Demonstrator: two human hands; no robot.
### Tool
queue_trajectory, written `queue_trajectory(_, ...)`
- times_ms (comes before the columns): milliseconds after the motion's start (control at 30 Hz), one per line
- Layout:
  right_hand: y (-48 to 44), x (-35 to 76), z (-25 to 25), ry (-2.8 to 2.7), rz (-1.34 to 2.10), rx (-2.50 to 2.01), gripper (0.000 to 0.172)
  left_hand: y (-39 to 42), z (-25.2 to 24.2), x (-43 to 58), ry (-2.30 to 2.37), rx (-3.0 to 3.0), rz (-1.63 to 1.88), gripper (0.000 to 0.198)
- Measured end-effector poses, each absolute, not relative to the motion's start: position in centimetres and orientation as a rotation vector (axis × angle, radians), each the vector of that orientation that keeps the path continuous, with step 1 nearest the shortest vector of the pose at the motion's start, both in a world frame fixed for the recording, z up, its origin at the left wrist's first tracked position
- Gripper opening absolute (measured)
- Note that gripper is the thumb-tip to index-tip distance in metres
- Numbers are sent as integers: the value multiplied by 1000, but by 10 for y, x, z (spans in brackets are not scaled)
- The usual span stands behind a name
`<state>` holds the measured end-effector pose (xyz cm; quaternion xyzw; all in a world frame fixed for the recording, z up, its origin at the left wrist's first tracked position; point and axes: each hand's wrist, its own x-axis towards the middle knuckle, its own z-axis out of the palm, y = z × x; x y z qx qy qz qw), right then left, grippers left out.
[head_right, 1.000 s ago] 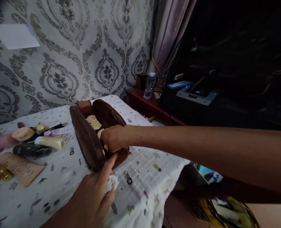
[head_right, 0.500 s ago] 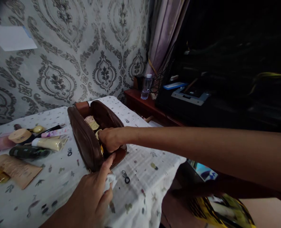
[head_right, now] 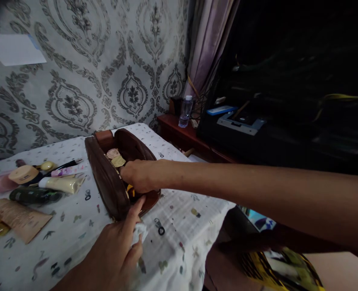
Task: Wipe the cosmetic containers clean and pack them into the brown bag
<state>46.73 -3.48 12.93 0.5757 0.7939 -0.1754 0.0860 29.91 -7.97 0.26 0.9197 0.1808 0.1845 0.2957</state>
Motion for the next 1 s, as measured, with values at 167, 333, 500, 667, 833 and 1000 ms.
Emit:
queue_trajectory(167,-41,485,158,2590,-105,1585,18,-79,2,299,492,2466,418,92)
queue_trajectory(333,-42,483,151,2495,-44,1487,15,-79,4,299,528,2454,283,89)
queue_trajectory(500,-40,466,121,2359,-111,1532,39,-79,4,298,503,2468,334,88)
queue_trajectory(667,-37,460,103,2247,-274,1604,24,-79,11,298,522,2448,260,86)
queue_trajectory(833,-35,457,102,2122,-469,1780,22,-80,15,300,527,2443,288,88)
queue_trajectory(1000,-35,453,107,2188,-401,1570,17,-82,14,301,518,2441,384,88)
